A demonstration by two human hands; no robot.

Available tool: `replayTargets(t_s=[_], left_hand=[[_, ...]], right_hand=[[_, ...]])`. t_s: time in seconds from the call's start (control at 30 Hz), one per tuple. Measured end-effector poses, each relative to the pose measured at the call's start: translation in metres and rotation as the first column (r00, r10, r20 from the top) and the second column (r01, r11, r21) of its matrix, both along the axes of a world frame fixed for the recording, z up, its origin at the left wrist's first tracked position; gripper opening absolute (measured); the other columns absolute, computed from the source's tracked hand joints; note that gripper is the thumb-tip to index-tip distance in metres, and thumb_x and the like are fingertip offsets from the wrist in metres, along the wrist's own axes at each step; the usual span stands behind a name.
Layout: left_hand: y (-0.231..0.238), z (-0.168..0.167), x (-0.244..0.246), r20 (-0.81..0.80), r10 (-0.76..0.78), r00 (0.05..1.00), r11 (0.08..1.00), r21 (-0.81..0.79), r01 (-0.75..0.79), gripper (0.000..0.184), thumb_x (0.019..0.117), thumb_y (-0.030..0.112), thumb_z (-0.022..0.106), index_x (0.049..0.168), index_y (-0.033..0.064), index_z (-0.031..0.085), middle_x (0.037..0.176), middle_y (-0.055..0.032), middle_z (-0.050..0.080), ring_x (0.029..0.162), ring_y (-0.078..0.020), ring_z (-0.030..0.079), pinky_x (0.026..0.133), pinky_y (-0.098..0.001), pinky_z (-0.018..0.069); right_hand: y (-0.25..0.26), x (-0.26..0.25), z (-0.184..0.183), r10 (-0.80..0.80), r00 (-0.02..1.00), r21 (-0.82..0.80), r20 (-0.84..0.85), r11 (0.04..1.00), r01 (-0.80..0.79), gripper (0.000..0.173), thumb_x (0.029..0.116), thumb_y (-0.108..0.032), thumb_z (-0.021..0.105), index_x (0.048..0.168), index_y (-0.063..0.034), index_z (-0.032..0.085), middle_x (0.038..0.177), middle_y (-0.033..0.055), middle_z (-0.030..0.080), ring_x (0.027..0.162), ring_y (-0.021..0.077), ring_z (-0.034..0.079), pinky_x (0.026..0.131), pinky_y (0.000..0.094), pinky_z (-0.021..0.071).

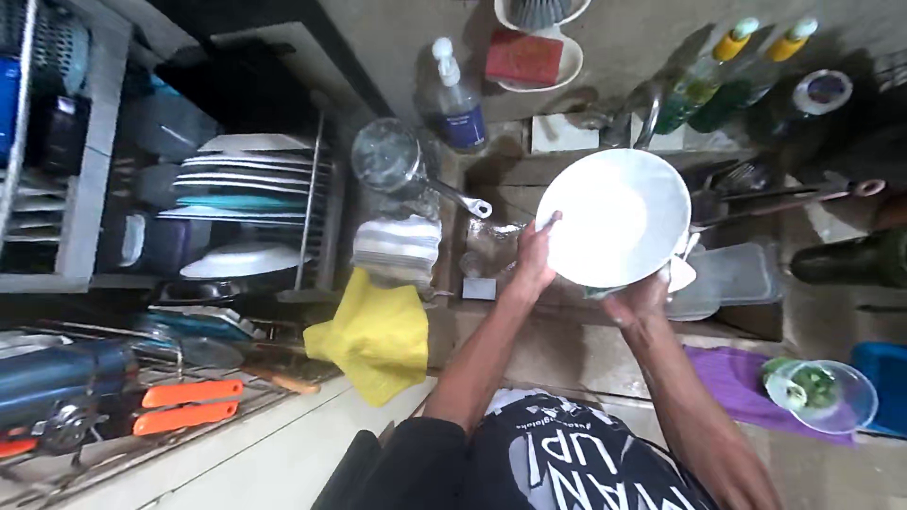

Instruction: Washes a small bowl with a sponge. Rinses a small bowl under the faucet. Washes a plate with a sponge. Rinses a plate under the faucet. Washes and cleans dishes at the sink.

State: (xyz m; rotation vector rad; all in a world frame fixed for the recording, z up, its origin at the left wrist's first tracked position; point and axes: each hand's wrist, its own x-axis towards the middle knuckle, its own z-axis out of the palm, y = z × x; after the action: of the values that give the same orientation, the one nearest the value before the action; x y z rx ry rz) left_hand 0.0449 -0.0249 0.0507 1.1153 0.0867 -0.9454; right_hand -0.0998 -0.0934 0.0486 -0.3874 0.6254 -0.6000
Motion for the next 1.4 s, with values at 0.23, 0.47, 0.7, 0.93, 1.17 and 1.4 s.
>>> replayTargets(t_s=[0.23,0.47,0.7,0.93,1.17,1.4], left_hand=[[0.042,0.032,0.102,0.24,0.348,0.906,0.928,0.051,-0.37,0.049,0.1068,0.035,0.053,0.146,0.0081,0.045,0.131,-0.0138,0.063,0.118,-0.0241,0.064,0.099,-0.0481,0.0562],[0.12,0.015,0.259,0.545,0.512,0.664,0.641,0.272,-0.717,0.051,0.1085,0.034,0.049,0.149,0.0043,0.044,0.141,-0.02,0.055,0.127,-0.0284,0.058,0.103,-0.0484,0.0526],[0.134,0.005,0.315,0.566,0.386,0.728,0.544,0.498,-0.675,0.05,0.1068,0.037,0.054,0.142,0.0021,0.053,0.139,-0.0193,0.058,0.126,-0.0277,0.059,0.104,-0.0459,0.0514],[0.141,-0.016,0.341,0.592,0.29,0.752,0.553,0.538,-0.636,0.048,0.1059,0.034,0.055,0.143,0.0037,0.051,0.137,-0.0165,0.058,0.122,-0.024,0.06,0.098,-0.042,0.0548],[0.14,-0.005,0.358,0.652,-0.174,0.738,0.253,0.754,-0.606,0.065,0.0924,0.035,0.069,0.144,0.0005,0.052,0.145,-0.0191,0.054,0.136,-0.0253,0.052,0.11,-0.04,0.045],[0.143,-0.003,0.348,0.541,-0.332,0.773,0.112,0.836,-0.537,0.063,0.0911,0.035,0.069,0.144,0.0034,0.054,0.148,-0.0186,0.053,0.14,-0.0285,0.049,0.115,-0.0446,0.0412]], right_hand=[[-0.026,-0.027,0.001,0.081,0.995,-0.263,0.055,0.963,-0.064,0.051,0.0996,-0.057,0.05,0.126,-0.0174,0.067,0.119,0.0059,0.071,0.11,0.0219,0.068,0.093,0.0474,0.0587],[-0.004,-0.04,-0.022,0.046,0.999,-0.12,-0.021,0.992,-0.048,0.042,0.0958,-0.042,0.059,0.125,-0.0125,0.064,0.116,0.0089,0.071,0.104,0.0235,0.07,0.088,0.0468,0.0608],[-0.004,-0.027,-0.033,0.057,0.989,-0.049,-0.138,0.997,-0.064,0.036,0.1021,-0.032,0.045,0.127,-0.0112,0.062,0.115,0.0112,0.07,0.102,0.0262,0.07,0.087,0.0487,0.0606],[-0.003,-0.024,-0.051,0.115,0.977,-0.013,-0.18,0.993,-0.119,0.042,0.1008,-0.038,0.054,0.135,-0.0134,0.059,0.123,0.0076,0.068,0.11,0.0239,0.068,0.092,0.0478,0.0593],[0.005,-0.027,-0.069,0.17,0.964,0.008,-0.206,0.985,-0.172,0.042,0.1026,-0.039,0.048,0.138,-0.0171,0.056,0.127,0.0048,0.066,0.113,0.0199,0.066,0.095,0.0415,0.0571],[0.013,-0.032,-0.073,0.219,0.933,-0.043,-0.285,0.97,-0.24,0.059,0.0874,-0.007,0.061,0.145,-0.012,0.049,0.128,0.009,0.065,0.109,0.0201,0.066,0.091,0.0408,0.0579]])
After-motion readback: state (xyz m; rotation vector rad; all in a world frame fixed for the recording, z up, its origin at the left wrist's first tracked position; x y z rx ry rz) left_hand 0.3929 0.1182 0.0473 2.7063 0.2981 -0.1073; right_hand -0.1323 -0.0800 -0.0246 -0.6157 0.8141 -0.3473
